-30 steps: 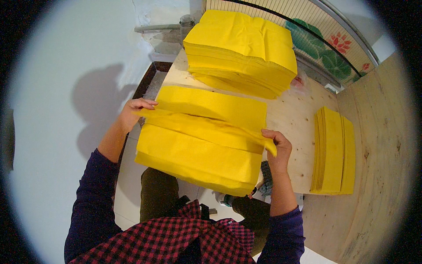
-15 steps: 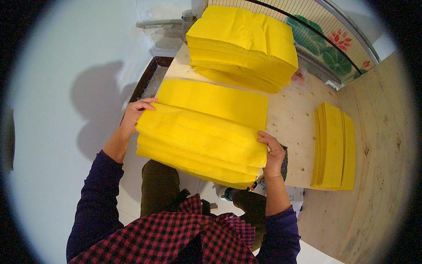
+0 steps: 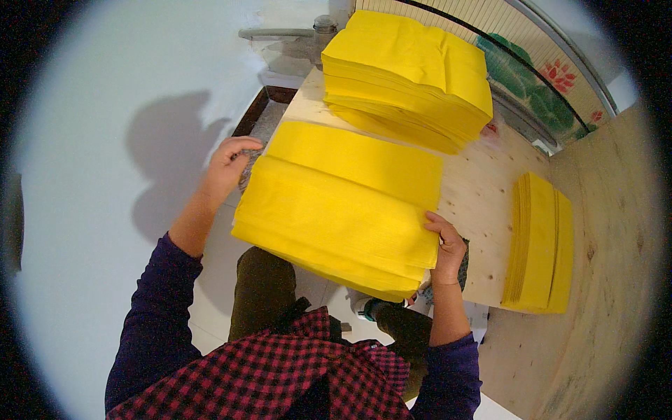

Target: The person folds yellow fabric sheets on a wooden table. They smooth each sheet, fold it in half, then fold again, and place the folded piece into a growing stack. The process repeats with multiple sheets.

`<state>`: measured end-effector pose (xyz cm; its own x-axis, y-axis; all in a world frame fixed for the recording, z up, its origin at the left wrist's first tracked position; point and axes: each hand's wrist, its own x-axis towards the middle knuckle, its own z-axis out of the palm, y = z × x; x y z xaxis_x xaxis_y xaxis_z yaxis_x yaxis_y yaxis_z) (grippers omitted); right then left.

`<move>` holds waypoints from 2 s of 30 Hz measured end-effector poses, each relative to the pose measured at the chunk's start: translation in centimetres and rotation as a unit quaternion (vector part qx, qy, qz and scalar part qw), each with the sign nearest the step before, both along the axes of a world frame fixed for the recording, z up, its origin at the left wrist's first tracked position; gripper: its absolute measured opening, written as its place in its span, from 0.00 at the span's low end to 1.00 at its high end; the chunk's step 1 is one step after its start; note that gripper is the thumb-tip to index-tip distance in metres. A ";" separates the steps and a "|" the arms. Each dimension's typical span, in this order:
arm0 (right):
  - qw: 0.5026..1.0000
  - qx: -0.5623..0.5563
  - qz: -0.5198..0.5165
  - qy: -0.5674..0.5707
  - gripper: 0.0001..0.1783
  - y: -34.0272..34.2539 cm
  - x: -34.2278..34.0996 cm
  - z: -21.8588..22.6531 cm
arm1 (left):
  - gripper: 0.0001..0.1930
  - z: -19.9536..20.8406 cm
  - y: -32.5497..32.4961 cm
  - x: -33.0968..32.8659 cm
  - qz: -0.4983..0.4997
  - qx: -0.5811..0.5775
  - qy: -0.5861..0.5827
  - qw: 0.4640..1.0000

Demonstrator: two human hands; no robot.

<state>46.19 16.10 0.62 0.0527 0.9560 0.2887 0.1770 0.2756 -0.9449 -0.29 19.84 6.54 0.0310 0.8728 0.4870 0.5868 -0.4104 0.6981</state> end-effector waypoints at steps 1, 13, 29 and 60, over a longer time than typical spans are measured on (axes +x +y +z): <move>1.000 0.011 0.007 -0.008 0.10 0.0 0.0 0.0 | 0.15 0.4 0.0 0.9 -0.020 0.008 0.027 0.999; 1.000 0.000 0.025 -0.012 0.10 -0.6 -0.1 0.5 | 0.26 -0.1 -3.7 13.1 -0.043 -0.127 0.293 0.946; 0.939 -0.218 -0.078 0.255 0.37 -2.6 -1.7 5.4 | 0.26 -0.6 -3.7 12.8 -0.040 -0.098 0.305 0.947; 0.991 -0.118 0.057 0.014 0.38 -3.5 -4.1 5.9 | 0.27 -1.3 -4.8 12.9 -0.039 -0.112 0.295 0.948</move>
<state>42.09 12.58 6.49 -0.0555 0.9969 0.0556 0.1303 0.0625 -0.9895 12.66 14.99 5.26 0.3100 0.9358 0.1681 0.8759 -0.3499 0.3322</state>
